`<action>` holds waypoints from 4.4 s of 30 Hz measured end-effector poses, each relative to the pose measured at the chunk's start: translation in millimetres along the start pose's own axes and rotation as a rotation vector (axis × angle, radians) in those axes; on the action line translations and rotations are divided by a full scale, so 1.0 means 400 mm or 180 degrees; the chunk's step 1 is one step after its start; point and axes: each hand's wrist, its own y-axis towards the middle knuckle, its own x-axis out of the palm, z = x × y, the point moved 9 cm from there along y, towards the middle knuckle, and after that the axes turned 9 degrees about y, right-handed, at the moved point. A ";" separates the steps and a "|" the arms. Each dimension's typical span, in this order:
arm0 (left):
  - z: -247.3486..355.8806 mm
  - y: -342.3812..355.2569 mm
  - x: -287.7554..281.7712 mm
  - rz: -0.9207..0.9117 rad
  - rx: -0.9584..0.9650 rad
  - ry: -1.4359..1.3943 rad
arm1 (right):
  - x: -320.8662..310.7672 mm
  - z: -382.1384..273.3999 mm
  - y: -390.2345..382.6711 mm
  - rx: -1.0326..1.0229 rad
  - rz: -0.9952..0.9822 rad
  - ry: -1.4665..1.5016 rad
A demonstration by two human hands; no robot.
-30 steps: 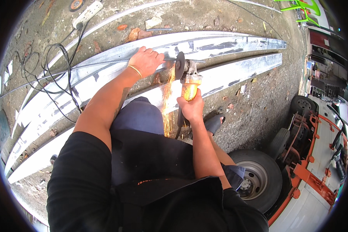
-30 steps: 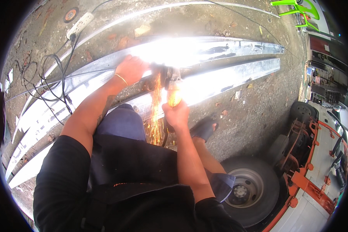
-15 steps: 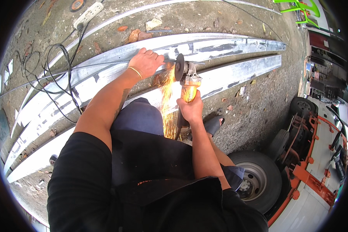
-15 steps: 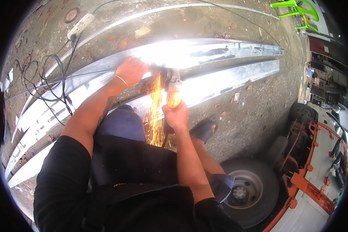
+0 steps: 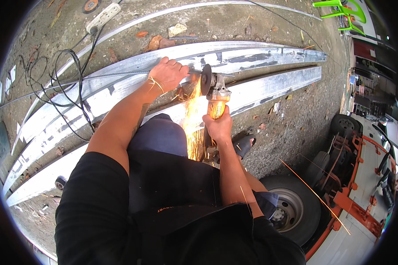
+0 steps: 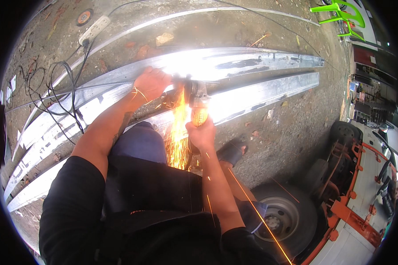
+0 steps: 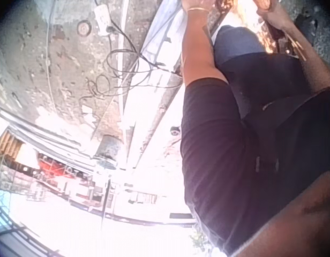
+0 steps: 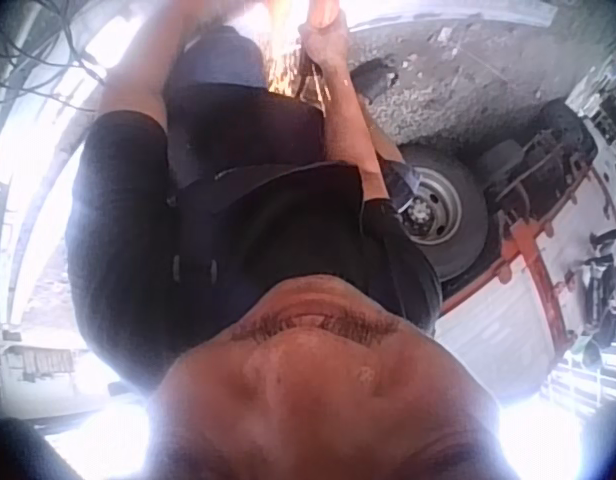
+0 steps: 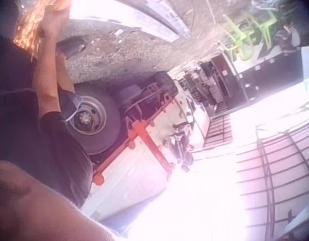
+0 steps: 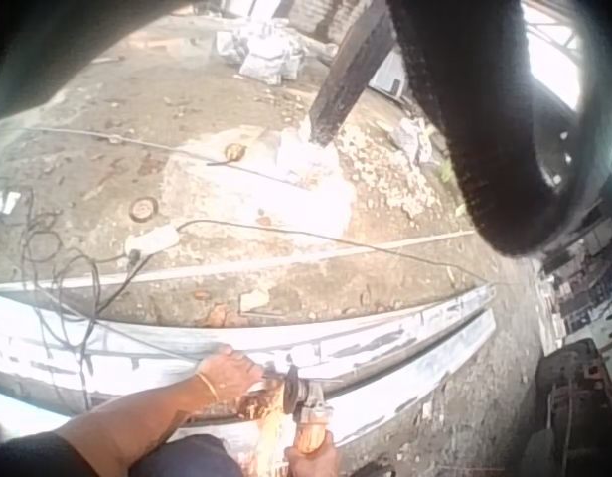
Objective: The person measures a metal bar with a tape measure, then uses an angle grinder to grind the surface of several metal bars lying on the ground. Sparks are visible during grinding.
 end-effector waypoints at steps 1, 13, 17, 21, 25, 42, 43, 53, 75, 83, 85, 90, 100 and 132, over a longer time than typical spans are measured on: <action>0.001 0.000 -0.001 0.0031 0.0009 -0.0025 | 0.000 -0.001 0.001 0.0012 -0.0002 -0.0026; 0.001 -0.005 -0.007 0.0235 -0.0017 0.0063 | 0.004 -0.007 0.006 0.0000 -0.0053 -0.0001; -0.002 -0.006 -0.004 0.0199 -0.0025 0.0079 | 0.005 -0.001 0.008 0.0058 -0.0068 0.0035; 0.000 -0.003 -0.009 0.0224 -0.0034 0.0079 | 0.006 0.015 0.013 -0.0109 -0.0089 0.0165; -0.002 -0.001 0.002 0.0152 -0.0024 0.0060 | 0.005 -0.003 0.010 -0.0013 -0.0100 0.0068; -0.001 -0.006 -0.001 0.0245 -0.0009 0.0055 | 0.007 0.004 0.009 -0.0118 -0.0061 -0.0015; 0.002 -0.005 -0.004 0.0272 0.0005 0.0024 | 0.006 0.013 0.012 -0.0192 -0.0043 -0.0040; 0.005 -0.004 0.003 0.0300 0.0028 0.0071 | 0.003 0.012 0.021 0.0038 -0.0048 0.0151; 0.002 -0.003 -0.009 0.0353 0.0005 0.0109 | 0.001 0.008 0.015 -0.0014 -0.0087 0.0202; 0.003 0.000 -0.007 0.0172 0.0018 0.0061 | -0.004 -0.002 0.012 0.0140 -0.0046 0.0016; 0.000 -0.006 -0.009 0.0214 0.0011 0.0107 | 0.003 -0.018 0.007 0.0243 -0.0127 0.0061; 0.001 -0.005 -0.009 0.0192 -0.0003 0.0065 | 0.011 -0.002 0.012 0.0190 -0.0146 0.0448; -0.005 -0.008 -0.007 0.0198 -0.0007 -0.0014 | 0.007 -0.016 0.004 0.0071 -0.0083 0.0133; -0.288 0.135 -0.037 0.0372 -0.1258 -0.1496 | -0.512 -0.013 -0.150 0.0092 0.1230 0.2525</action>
